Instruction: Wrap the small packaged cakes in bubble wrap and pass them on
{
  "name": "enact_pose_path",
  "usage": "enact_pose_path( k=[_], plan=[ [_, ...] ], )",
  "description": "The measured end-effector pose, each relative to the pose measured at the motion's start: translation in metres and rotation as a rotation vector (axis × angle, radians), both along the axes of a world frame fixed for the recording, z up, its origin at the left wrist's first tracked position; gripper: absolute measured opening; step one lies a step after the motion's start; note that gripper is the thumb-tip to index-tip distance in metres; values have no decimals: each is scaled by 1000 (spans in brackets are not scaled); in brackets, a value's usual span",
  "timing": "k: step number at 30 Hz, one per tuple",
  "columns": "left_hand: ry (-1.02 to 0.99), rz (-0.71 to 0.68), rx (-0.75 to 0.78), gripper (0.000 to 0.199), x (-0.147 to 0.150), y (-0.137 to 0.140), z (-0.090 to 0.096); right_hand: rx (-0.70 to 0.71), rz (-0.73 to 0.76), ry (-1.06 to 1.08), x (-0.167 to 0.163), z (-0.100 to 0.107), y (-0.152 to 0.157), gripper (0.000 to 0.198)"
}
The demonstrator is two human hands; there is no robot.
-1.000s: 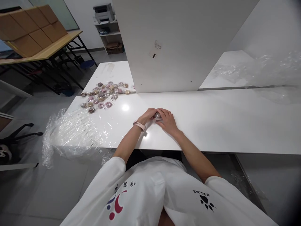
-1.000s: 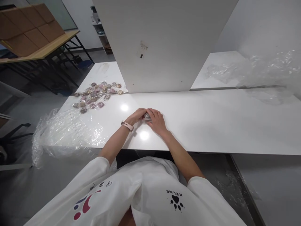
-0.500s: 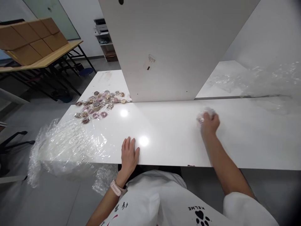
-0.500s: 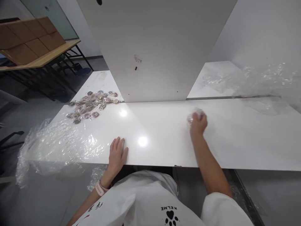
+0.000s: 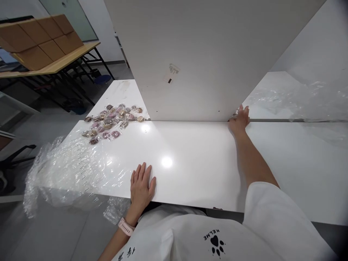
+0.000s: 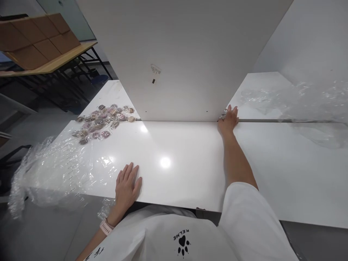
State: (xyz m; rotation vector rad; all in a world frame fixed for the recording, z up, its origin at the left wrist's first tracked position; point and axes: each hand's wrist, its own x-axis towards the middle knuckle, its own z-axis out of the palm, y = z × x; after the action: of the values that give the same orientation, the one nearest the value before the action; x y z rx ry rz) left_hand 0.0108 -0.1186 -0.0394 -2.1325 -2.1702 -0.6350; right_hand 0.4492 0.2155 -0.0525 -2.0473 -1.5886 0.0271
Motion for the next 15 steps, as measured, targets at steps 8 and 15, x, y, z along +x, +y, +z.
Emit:
enact_pose_path(
  k=[8, 15],
  plan=[
    [-2, 2, 3, 48, 2, 2, 1, 81, -535, -3, 115, -2, -54, 66],
    [20, 6, 21, 47, 3, 3, 0, -145, -643, 132, 205, -22, -103, 59]
  ],
)
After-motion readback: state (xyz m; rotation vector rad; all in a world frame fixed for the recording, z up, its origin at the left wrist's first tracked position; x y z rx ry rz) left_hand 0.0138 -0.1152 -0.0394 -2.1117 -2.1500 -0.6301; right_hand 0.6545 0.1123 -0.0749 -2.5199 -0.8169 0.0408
